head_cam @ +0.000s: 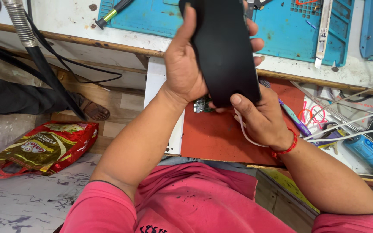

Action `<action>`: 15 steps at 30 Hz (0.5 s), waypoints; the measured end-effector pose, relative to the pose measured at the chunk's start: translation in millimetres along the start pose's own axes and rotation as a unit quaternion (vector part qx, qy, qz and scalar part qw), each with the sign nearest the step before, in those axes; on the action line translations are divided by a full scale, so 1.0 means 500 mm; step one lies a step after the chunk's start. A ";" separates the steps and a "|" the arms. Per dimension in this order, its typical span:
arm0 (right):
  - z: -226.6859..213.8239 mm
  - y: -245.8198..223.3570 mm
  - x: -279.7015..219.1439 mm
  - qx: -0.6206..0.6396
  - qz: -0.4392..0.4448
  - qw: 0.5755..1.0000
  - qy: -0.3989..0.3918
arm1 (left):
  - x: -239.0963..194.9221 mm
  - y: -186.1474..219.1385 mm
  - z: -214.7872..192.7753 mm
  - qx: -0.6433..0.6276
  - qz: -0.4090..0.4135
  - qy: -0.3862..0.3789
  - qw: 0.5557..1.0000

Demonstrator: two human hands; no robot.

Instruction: The person inspects a smartphone and a small circuit board, connecting a USB cable to the phone. They then use a white plastic tool to scrape the surface of the circuit board and later use a metal tool to scrape the back of the smartphone. The person handles various electronic components and tools on a cluttered workbench.

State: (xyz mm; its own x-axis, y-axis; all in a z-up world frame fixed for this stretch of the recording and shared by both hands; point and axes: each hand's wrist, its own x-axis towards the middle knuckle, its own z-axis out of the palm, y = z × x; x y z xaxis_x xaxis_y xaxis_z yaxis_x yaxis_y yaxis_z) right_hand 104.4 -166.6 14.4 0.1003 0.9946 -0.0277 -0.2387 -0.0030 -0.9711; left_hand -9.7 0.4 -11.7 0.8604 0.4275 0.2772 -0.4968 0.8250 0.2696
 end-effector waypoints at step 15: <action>-0.041 0.017 0.023 0.156 0.077 0.984 0.042 | 0.009 0.001 0.022 0.036 0.045 0.046 0.997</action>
State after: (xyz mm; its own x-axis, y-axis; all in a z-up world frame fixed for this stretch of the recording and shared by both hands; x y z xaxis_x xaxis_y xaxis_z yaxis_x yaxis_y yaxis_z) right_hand 123.3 -157.4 1.2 0.1173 0.9726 -0.2006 -0.5404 -0.1070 -0.8346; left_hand -7.2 -1.5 -0.1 0.8173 0.5331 0.2187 -0.5762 0.7544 0.3145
